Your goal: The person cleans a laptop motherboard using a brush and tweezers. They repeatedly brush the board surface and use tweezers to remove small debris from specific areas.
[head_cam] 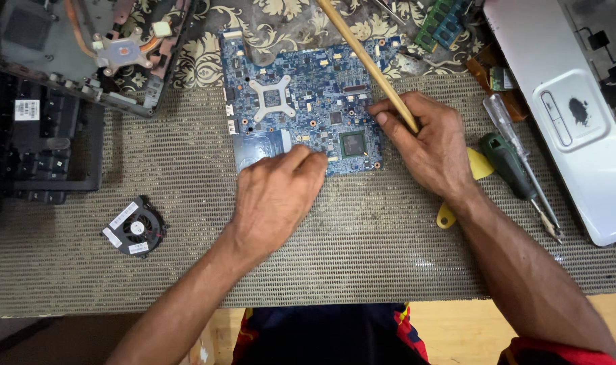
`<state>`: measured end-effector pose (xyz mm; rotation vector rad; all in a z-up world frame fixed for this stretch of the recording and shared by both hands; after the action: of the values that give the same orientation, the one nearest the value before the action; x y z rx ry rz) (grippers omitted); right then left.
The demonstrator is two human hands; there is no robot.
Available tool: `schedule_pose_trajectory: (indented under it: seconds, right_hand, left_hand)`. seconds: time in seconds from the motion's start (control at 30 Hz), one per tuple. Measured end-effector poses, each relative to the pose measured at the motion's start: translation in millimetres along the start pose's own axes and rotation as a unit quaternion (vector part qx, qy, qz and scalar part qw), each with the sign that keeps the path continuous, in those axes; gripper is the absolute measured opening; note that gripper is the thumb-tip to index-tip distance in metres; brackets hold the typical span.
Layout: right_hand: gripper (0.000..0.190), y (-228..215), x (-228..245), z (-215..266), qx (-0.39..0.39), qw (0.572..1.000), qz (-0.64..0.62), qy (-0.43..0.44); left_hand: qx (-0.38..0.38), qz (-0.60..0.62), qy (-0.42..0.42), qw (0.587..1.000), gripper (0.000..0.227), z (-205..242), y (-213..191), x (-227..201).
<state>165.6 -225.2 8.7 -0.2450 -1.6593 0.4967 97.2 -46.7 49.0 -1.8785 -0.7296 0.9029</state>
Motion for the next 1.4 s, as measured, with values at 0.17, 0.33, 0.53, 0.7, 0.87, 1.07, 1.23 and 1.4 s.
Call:
schedule_pose_trajectory:
  seconds: [0.17, 0.33, 0.53, 0.7, 0.87, 1.07, 1.23, 1.4]
  right_hand:
    - [0.011, -1, 6, 0, 0.004, 1.0, 0.0, -0.004]
    - [0.01, -1, 0, 0, 0.001, 1.0, 0.001, -0.006]
    - [0.009, -2, 0, 0, 0.0, 1.0, -0.013, -0.001]
    - [0.009, -3, -4, -2, -0.002, 1.0, -0.025, 0.015]
    - [0.013, -3, 3, -1, -0.022, 0.997, -0.066, 0.025]
    - [0.05, -29, -16, 3, -0.108, 0.985, -0.137, 0.007]
    - [0.063, -35, -7, 8, -0.085, 0.994, -0.075, 0.006]
    - [0.031, -2, 21, 10, 0.044, 0.994, -0.094, 0.014]
  left_hand:
    - [0.064, -0.09, 0.068, 0.992, 0.009, -6, 27, -7]
    - [0.074, -0.128, 0.097, 0.984, 0.01, -10, 27, -14]
    - [0.06, -0.12, 0.103, 0.986, 0.01, -11, 30, -11]
    - [0.031, 0.002, 0.025, 0.999, 0.005, -19, -8, 10]
    - [0.001, 0.14, -0.169, 0.976, 0.024, 28, -23, 88]
    - [-0.065, 0.148, -0.173, 0.972, 0.02, 68, -30, 108]
    - [-0.144, 0.197, -0.217, 0.945, 0.014, 92, -34, 114]
    - [-0.046, 0.234, -0.277, 0.931, 0.072, 86, -36, 103]
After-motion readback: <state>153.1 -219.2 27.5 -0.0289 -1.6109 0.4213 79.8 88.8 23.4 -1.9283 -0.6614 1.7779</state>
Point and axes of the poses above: each hand's wrist, its own z-axis away from the middle knuckle, its own y-axis out of the palm, x = y × z, the point moved 10 cm from there along -z, towards the middle knuckle, and after that the axes turned 8 degrees about y, right-handed, at the moved point
